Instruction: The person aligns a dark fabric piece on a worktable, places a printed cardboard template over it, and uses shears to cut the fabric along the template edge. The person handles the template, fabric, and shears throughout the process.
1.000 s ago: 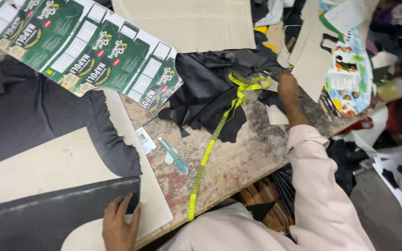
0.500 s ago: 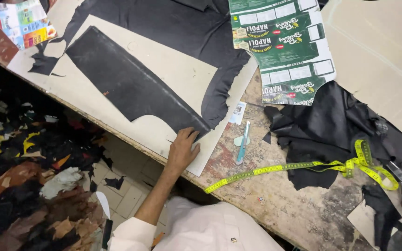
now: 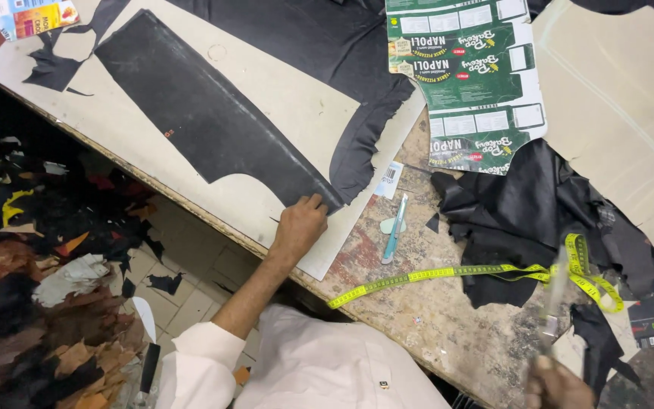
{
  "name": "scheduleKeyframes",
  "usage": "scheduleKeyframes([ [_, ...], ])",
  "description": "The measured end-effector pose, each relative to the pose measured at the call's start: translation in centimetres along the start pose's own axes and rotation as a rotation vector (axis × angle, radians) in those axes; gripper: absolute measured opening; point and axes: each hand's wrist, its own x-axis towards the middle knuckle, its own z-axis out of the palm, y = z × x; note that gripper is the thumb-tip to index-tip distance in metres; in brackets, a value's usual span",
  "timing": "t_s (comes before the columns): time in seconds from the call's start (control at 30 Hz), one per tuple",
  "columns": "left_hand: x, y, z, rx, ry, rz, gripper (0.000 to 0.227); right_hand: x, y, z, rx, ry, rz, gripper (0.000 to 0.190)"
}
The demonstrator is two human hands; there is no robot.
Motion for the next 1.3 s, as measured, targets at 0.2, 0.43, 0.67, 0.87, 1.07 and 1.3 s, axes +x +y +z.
scheduleKeyframes([
  [0.2,0.1,-1.0,1.3,0.003,0.02,0.094,0.005,-2.9,-11.6,12.7,0.001,-0.787,-0.117,0.016],
  [0.43,1.3,-2.4,0.6,-0.009,-0.004,0.236,0.014,-2.2,-19.5,16.8,-0.224,-0.862,-0.312,0.031],
  [0.67,0.9,-6.2,-1.5,-0.624,0.149,0.114,0.015,0.4,-17.1,18.1,-0.064,-1.093,-0.242,0.041],
  [0.87,1.1,-7.2,-1.9,-0.784,0.128,0.091,0.016,-0.6,-16.6,19.5,-0.313,-1.162,-0.286,0.067],
  [1.07,1.2,-7.3,-1.1,-0.671,0.143,0.2,0.016,-1.2,-19.5,21.7,-0.388,-1.168,-0.326,0.062],
  [1.3,1.1,-7.5,-0.4,-0.494,0.203,0.345,0.015,0.8,-23.0,23.6,-0.456,-1.166,-0.509,0.076],
])
